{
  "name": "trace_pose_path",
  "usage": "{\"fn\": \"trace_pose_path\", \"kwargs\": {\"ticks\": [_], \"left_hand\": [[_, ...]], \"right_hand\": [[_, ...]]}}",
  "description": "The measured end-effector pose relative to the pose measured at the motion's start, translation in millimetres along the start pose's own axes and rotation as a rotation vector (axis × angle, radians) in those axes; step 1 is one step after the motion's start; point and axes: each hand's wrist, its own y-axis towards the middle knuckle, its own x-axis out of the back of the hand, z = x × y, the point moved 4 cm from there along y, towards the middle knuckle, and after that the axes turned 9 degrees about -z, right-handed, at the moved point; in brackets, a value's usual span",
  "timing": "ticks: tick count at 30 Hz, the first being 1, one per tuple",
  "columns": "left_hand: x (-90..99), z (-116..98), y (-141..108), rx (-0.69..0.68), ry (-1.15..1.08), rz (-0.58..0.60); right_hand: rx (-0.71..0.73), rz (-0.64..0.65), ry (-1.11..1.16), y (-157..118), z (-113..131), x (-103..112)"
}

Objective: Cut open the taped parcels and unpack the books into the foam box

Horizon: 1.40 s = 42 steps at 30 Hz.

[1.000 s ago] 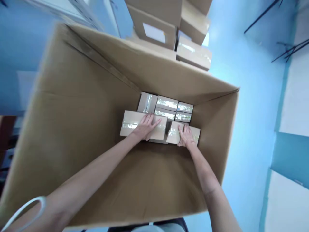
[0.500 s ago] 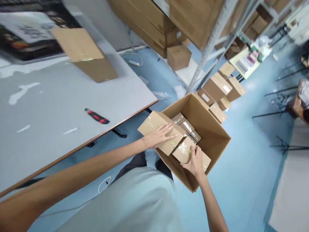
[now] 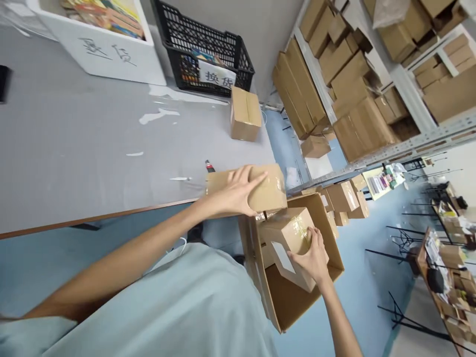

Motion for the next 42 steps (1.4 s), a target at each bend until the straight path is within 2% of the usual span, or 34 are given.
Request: {"fn": "trace_pose_path", "kwargs": {"ticks": [3, 6, 9, 11, 14, 16, 17, 19, 21, 23, 25, 27, 30, 33, 36, 39, 42], "left_hand": [[48.1, 75, -29, 0.379, 0.023, -0.100], [88.7, 148, -71, 0.754, 0.101, -0.250], [119.8, 209, -109, 1.018, 0.193, -0.395], [131.9, 240, -124, 1.139, 0.224, -0.458], [137.4, 272, -132, 1.252, 0.210, -0.501], [136.1, 286, -131, 1.315, 0.183, -0.522], [134.8, 291, -130, 1.341, 0.165, -0.532], [131.0, 299, -126, 1.355, 0.120, -0.536], [125.7, 302, -122, 1.307, 0.078, -0.519], [118.5, 300, -118, 1.225, 0.061, -0.510], [107.9, 288, -114, 1.137, 0.065, -0.521], [91.6, 267, -109, 1.031, 0.070, -0.513], [55.0, 219, -95, 0.825, 0.075, -0.427], [4.1, 165, -75, 0.615, 0.073, -0.284], [-57.8, 113, -58, 0.452, 0.059, -0.137], [-121.8, 66, -48, 0.326, 0.043, 0.029], [-179.6, 26, -45, 0.221, 0.071, 0.212]], "right_hand": [[0.034, 0.019, 0.140, 50, 89, -8], [0.052, 0.042, 0.274, 100, 187, -32], [0.010, 0.097, 0.424, 151, 290, -65], [-0.044, 0.158, 0.527, 182, 357, -88], [-0.148, 0.264, 0.497, 214, 442, -116], [-0.199, 0.303, 0.426, 223, 484, -128], [-0.190, 0.311, 0.421, 225, 502, -132], [-0.085, 0.321, 0.482, 224, 529, -138], [0.058, 0.334, 0.580, 218, 541, -142], [0.144, 0.335, 0.653, 209, 532, -147], [0.159, 0.303, 0.717, 194, 501, -152], [0.120, 0.236, 0.774, 172, 451, -159], [-0.069, 0.135, 0.766, 120, 355, -171], [-0.336, 0.098, 0.713, 55, 259, -183], [-0.608, 0.096, 0.666, -8, 181, -195], [-0.813, 0.120, 0.637, -60, 124, -208], [-0.913, 0.144, 0.644, -101, 85, -222]]}}
